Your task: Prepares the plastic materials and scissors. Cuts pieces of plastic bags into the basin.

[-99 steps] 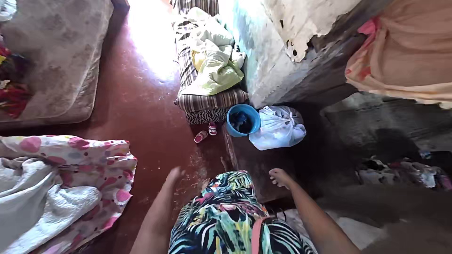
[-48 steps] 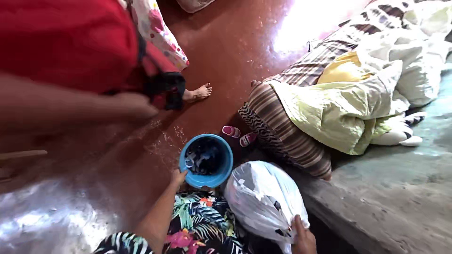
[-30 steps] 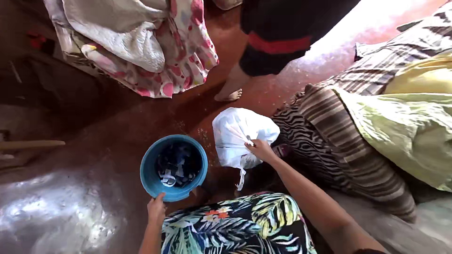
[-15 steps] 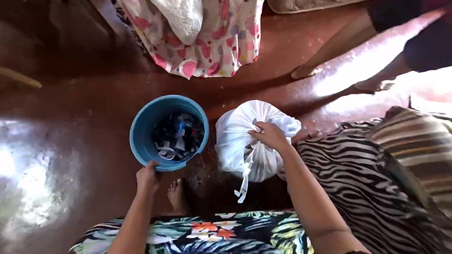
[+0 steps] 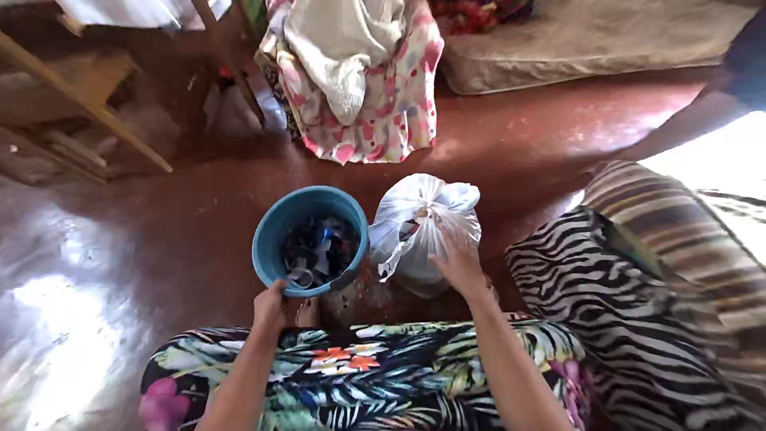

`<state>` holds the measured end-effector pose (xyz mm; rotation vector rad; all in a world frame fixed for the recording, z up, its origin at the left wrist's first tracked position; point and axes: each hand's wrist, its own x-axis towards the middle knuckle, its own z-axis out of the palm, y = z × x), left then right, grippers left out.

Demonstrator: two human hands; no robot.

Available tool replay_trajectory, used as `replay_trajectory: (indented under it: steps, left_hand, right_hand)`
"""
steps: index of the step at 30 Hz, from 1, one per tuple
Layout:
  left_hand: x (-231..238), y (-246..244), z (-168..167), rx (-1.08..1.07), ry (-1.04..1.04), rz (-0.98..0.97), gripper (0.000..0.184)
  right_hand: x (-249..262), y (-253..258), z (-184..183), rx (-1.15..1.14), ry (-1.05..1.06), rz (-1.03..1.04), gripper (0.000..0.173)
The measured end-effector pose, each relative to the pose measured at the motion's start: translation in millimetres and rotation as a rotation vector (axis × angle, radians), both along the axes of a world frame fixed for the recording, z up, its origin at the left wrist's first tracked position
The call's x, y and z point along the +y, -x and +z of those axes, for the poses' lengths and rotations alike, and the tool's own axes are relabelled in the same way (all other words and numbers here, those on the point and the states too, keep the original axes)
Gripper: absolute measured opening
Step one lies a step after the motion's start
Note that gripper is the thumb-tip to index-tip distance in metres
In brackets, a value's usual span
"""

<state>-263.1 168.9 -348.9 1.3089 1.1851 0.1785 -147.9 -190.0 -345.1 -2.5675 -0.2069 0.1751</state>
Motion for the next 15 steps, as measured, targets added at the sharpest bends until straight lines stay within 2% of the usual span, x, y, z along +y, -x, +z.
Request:
replay_trajectory:
  steps: [2,4,6,7,9,11,15]
  left_hand:
    - [-6.8,18.0,-4.6,-0.048,0.092,0.055,0.025]
    - [-10.4,26.1,-5.4,-0.071,0.126,0.087,0.024]
    - [-12.2,31.6,-3.1,-0.081,0.136,0.081,0.028]
    - [-13.3,34.6,-0.5,-0.076,0.125,0.068,0.029]
    - [-15.3,35.7,6.7,-0.056,0.053,0.028,0.028]
    - [-16.9,33.6,18.4,-0.077,0.01,-0.013,0.034]
    - [-20.5,28.8,34.6,-0.204,-0.003,-0.046,0.029]
  right_hand:
    - [-5.3,36.0,-10.3,0.027,-0.011,-0.03,0.07]
    - [-7.8,73.2,-19.8,0.212,0.018,0.0,0.074]
    - [-8.8,106.3,-29.2,0.445,0.076,0.14,0.074]
    - [-8.7,116.7,-31.8,0.553,0.121,0.239,0.068]
    - [-9.0,124.2,-30.7,0.695,0.17,0.429,0.057]
    - [-11.1,127.4,-26.5,0.741,0.197,0.537,0.054]
    - [-14.8,137.6,-33.9,0.768,0.29,0.484,0.057]
